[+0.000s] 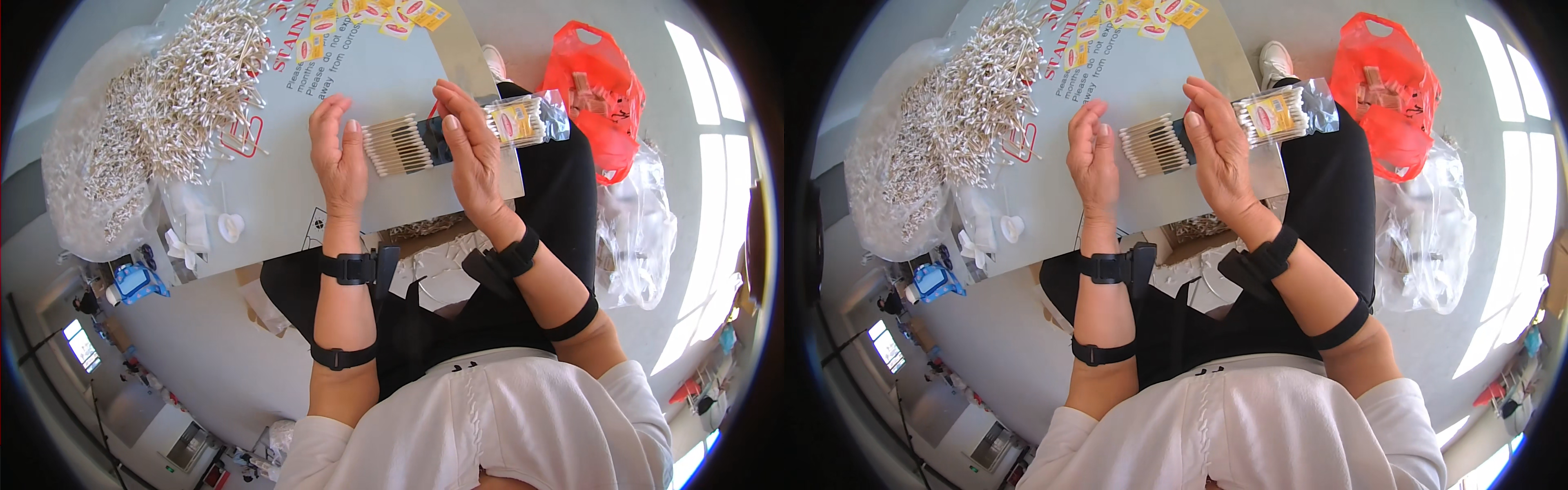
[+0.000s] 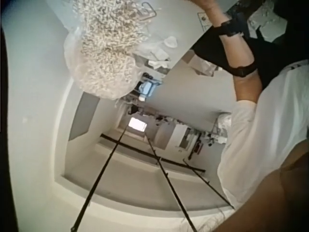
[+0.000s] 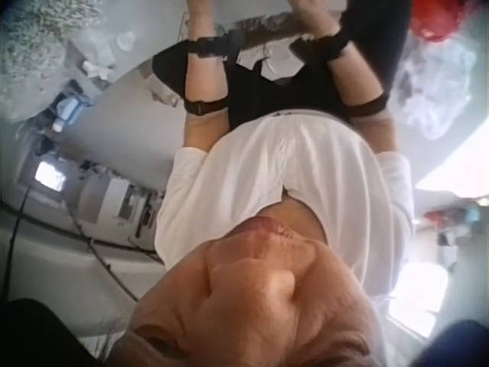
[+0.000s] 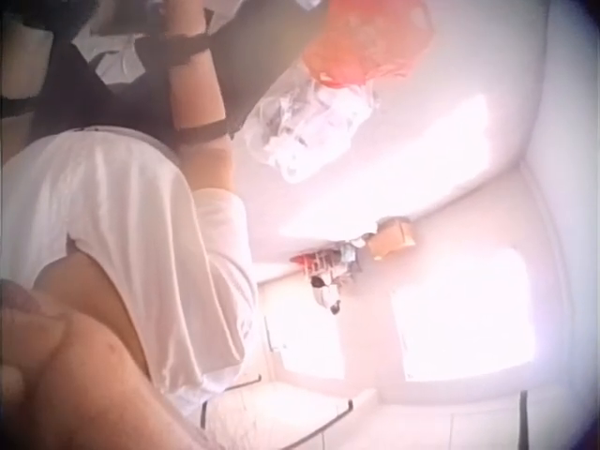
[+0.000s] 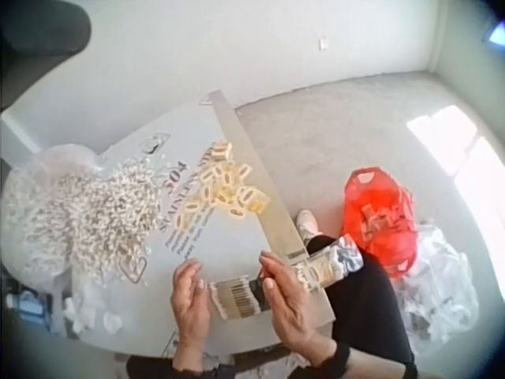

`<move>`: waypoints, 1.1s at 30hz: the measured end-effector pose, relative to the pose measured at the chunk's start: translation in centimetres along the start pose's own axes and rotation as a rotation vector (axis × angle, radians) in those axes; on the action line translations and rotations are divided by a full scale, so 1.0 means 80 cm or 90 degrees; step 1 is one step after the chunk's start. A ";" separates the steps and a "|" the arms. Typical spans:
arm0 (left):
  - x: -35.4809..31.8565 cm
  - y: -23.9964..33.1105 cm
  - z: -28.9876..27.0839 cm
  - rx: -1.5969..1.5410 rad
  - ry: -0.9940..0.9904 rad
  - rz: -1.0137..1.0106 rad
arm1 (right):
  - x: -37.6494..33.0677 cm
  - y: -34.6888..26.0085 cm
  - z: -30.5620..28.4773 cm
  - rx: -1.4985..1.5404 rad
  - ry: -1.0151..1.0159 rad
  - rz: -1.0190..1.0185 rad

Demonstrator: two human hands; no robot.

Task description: Organizing and packing cotton swabs into plastic sleeves with labels.

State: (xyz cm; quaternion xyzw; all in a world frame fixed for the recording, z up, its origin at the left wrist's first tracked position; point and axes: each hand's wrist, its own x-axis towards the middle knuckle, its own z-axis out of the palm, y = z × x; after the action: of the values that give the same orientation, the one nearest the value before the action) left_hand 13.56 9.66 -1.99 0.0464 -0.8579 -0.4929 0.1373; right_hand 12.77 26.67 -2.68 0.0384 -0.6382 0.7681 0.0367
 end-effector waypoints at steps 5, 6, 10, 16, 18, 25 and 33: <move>-0.021 0.007 0.038 -0.255 0.148 -0.074 | 0.002 0.023 0.030 0.041 0.022 -0.001; -0.024 0.011 0.044 -0.252 0.130 -0.071 | 0.001 0.025 0.033 0.033 0.021 -0.017; -0.025 0.015 0.046 -0.302 0.110 -0.080 | 0.002 0.024 0.035 0.026 0.020 -0.021; -0.030 0.010 0.020 -0.279 0.098 -0.066 | 0.003 0.019 0.019 0.061 0.050 0.011; -0.037 0.007 0.005 -0.176 0.068 -0.026 | 0.000 0.012 0.003 0.007 0.007 0.032; -0.066 0.028 0.006 0.440 -0.208 0.122 | -0.016 -0.020 -0.036 -0.269 -0.081 0.039; -0.072 0.020 0.011 0.453 -0.203 0.107 | -0.024 -0.019 -0.035 -0.487 -0.188 -0.096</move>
State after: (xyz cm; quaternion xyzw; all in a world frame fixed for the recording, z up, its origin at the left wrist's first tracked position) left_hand 18.94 12.45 -2.15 -0.0563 -0.9864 -0.1532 0.0173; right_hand 14.78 29.69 -1.90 0.1787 -0.8714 0.4567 0.0128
